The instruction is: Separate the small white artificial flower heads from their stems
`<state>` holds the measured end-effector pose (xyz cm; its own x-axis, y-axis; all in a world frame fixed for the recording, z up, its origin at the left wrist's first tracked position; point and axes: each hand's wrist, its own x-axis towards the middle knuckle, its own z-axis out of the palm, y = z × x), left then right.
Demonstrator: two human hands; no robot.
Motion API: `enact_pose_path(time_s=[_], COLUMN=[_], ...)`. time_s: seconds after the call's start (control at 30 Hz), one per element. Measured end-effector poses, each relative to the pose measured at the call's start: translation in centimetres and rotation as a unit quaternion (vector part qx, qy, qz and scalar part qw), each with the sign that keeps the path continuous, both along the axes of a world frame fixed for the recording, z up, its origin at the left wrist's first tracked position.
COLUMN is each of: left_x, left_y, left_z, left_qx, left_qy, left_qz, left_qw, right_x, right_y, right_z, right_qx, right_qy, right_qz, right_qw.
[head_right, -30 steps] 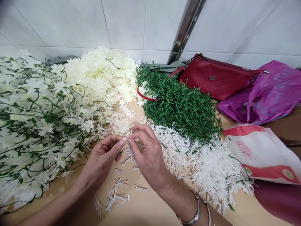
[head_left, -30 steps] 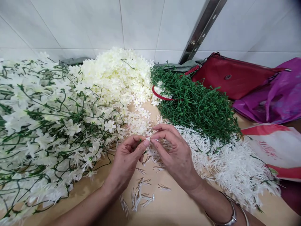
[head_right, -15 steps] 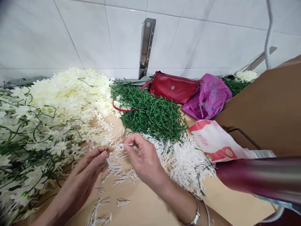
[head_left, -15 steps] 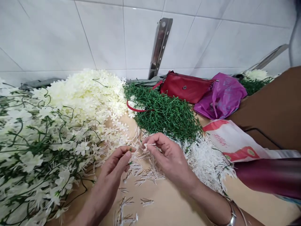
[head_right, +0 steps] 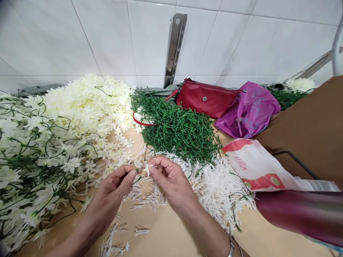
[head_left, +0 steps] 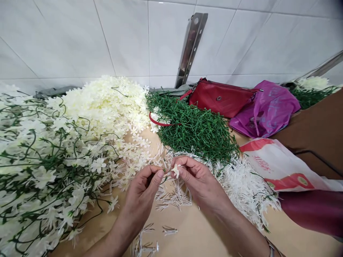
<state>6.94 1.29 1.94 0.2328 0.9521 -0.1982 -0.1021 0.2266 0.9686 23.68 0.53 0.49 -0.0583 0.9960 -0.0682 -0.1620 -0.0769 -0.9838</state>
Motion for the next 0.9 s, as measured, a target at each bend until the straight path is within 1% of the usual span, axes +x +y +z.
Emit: enact_pose_path(time_s=[0.13,0.27,0.43,0.53,0.73,0.9], left_x=[0.1,0.2,-0.1,-0.4,-0.8,-0.8], left_y=[0.0,-0.1,-0.2,-0.2,-0.1,-0.3], left_z=[-0.2,-0.5,-0.8,-1.3,-2.0,-2.5], left_qx=[0.01,0.024,0.056,0.077,0.101,0.107], left_qy=[0.007,0.011,0.073,0.103,0.147,0.153], left_qz=[-0.014,-0.034,-0.042,-0.051,-0.071,-0.06], left_qw=[1.0,0.999,0.995,0.99,0.981,0.981], right_x=[0.0,0.0,0.1,0.1,-0.1,-0.7], right_y=[0.0,0.0,0.1,0.1,-0.3,-0.6], right_z=[0.1,0.2,0.3,0.4,0.4,-0.2], right_qx=[-0.009,-0.019,-0.036,-0.028,-0.022,-0.012], right_qy=[-0.011,-0.001,-0.015,-0.024,-0.062,-0.086], right_qz=[0.009,0.022,0.04,0.046,0.045,0.031], right_qw=[1.0,1.0,0.998,0.998,0.997,0.996])
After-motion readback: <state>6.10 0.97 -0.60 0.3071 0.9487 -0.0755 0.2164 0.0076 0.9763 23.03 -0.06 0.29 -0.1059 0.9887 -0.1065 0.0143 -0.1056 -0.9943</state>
